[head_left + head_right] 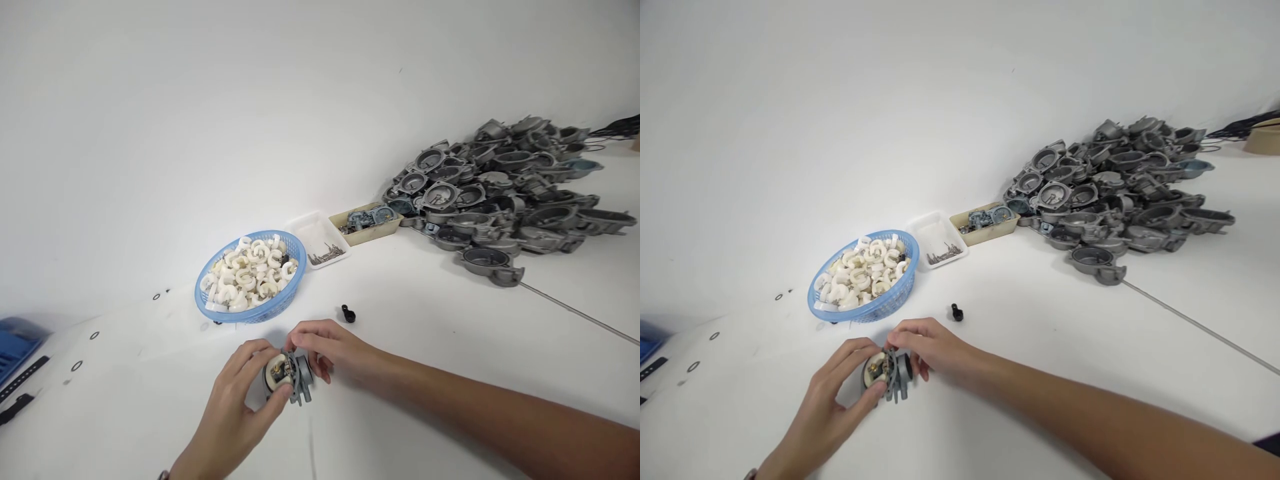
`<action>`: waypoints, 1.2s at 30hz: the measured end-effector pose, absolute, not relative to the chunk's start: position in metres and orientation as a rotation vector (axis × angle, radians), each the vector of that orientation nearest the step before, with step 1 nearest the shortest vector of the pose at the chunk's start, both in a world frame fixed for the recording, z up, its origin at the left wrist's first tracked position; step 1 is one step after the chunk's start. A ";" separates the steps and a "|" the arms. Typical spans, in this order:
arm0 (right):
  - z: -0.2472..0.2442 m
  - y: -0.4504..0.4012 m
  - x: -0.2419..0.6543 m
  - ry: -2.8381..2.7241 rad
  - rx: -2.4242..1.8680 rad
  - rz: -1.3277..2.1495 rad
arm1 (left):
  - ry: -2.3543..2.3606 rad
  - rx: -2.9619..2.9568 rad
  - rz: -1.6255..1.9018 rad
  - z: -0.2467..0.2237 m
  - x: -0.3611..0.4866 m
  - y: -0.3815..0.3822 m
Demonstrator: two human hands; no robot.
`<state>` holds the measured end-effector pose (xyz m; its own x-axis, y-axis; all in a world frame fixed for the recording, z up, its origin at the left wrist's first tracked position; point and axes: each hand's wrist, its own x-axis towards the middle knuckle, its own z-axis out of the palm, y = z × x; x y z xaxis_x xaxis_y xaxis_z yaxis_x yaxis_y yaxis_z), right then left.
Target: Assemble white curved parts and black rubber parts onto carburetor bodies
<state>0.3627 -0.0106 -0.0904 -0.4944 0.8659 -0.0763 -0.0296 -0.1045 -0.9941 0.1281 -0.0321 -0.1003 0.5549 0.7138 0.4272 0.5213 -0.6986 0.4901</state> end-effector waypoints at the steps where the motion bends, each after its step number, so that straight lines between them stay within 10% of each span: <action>1: -0.091 -0.010 0.363 -1.491 -0.950 1.677 | 1.019 2.488 0.890 -0.100 0.128 -0.032; 11: -0.087 -0.012 0.364 -1.653 -1.052 1.500 | 1.062 2.432 0.865 -0.096 0.129 -0.034; 20: -0.081 -0.028 0.366 -2.334 -0.843 0.614 | 0.973 2.351 1.043 -0.091 0.119 -0.026; 36: -0.064 -0.058 0.390 -2.455 -1.262 0.578 | 1.018 2.511 1.222 -0.107 0.118 -0.028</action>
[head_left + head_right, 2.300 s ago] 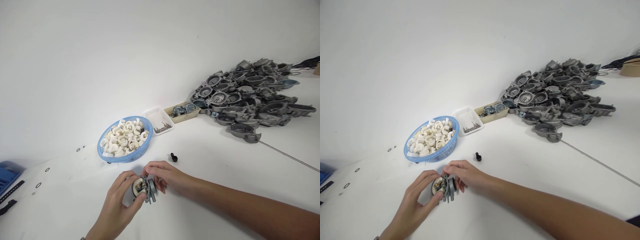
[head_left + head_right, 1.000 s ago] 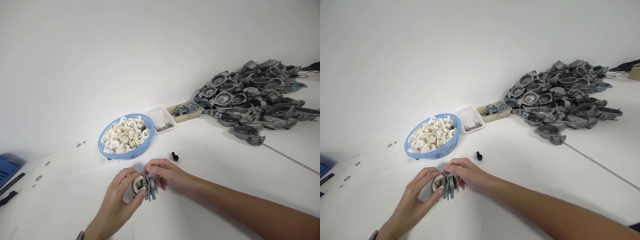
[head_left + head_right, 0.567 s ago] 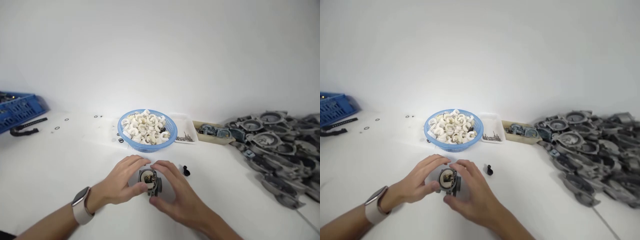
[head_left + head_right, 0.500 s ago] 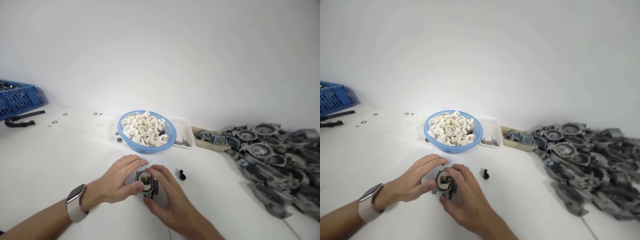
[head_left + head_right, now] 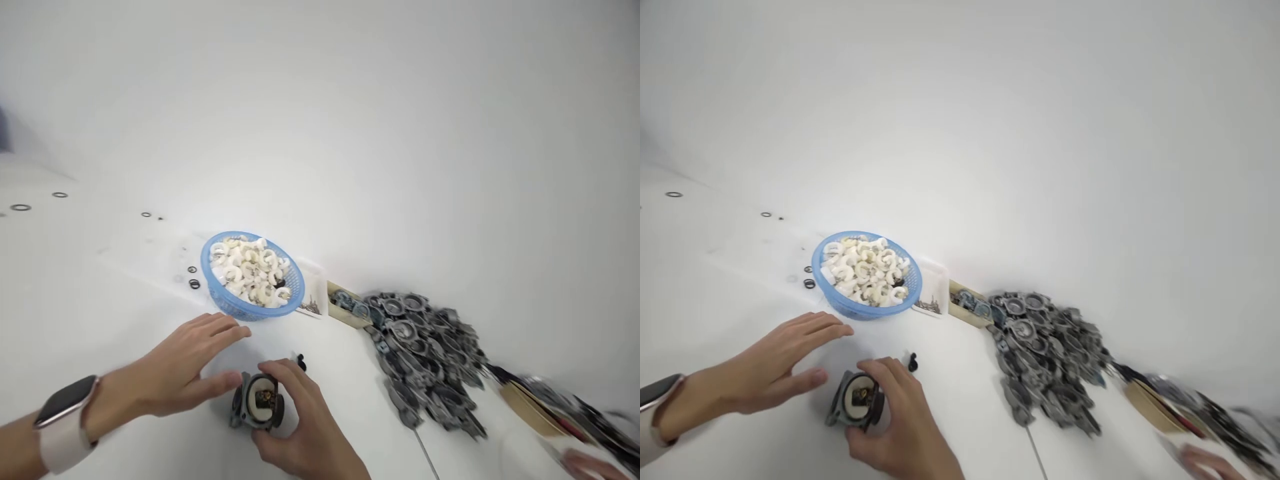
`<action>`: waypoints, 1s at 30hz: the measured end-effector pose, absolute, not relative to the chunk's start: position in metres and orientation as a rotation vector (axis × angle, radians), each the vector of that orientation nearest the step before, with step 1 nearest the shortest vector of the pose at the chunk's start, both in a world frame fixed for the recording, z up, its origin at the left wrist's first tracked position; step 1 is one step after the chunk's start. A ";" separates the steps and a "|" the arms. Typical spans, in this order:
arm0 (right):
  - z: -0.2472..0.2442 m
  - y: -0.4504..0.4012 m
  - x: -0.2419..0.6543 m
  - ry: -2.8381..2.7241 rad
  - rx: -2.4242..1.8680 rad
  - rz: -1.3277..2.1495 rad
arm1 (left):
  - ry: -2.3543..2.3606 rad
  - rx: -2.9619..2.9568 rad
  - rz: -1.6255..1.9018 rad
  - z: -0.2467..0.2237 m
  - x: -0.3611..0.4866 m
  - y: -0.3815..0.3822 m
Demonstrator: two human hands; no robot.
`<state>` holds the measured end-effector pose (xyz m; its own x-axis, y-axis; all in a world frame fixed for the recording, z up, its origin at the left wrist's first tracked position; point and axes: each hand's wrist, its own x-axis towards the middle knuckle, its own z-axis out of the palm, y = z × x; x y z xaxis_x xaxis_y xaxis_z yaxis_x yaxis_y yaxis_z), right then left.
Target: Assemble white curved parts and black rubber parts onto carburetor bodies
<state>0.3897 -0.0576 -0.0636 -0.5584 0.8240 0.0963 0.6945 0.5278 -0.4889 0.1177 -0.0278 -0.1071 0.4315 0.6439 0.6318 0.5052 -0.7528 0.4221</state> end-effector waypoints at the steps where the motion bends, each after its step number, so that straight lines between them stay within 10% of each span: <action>1: -0.062 -0.065 0.403 -2.435 -1.350 0.579 | 1.020 2.528 1.237 -0.111 0.117 -0.028; 15: -0.026 -0.118 0.682 -1.610 -2.252 -0.073 | 0.830 2.851 1.332 -0.116 0.119 -0.035; 30: -0.038 -0.138 0.734 -1.486 -2.323 -0.005 | 0.889 2.852 1.229 -0.135 0.115 -0.027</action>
